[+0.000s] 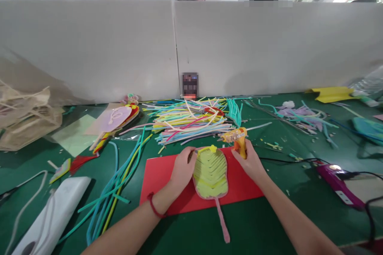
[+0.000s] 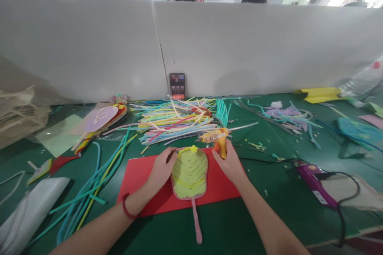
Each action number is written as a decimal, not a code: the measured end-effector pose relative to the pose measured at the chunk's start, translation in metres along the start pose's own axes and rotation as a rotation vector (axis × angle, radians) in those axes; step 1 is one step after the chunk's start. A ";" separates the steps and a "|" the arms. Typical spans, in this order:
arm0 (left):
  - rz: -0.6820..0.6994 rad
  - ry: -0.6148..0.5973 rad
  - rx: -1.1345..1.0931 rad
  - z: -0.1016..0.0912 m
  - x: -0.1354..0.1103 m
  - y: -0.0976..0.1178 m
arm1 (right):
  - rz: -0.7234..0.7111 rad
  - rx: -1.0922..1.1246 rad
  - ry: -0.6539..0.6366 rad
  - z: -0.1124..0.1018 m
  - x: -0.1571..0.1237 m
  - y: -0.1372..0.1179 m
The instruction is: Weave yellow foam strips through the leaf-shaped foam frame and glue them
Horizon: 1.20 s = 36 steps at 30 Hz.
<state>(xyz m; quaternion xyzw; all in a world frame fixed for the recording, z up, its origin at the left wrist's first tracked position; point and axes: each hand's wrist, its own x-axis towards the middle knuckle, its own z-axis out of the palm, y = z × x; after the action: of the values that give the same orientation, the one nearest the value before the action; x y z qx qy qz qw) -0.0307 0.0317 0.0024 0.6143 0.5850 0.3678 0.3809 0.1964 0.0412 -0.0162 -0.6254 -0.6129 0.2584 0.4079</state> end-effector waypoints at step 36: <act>0.274 0.001 0.567 -0.037 0.007 0.016 | -0.091 -0.482 0.113 -0.020 -0.002 0.001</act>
<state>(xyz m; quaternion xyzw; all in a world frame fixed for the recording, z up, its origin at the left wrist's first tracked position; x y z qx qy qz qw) -0.0564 0.0398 0.0325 0.7690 0.5762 0.2382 0.1411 0.2137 0.0351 -0.0067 -0.6899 -0.6606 0.0508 0.2916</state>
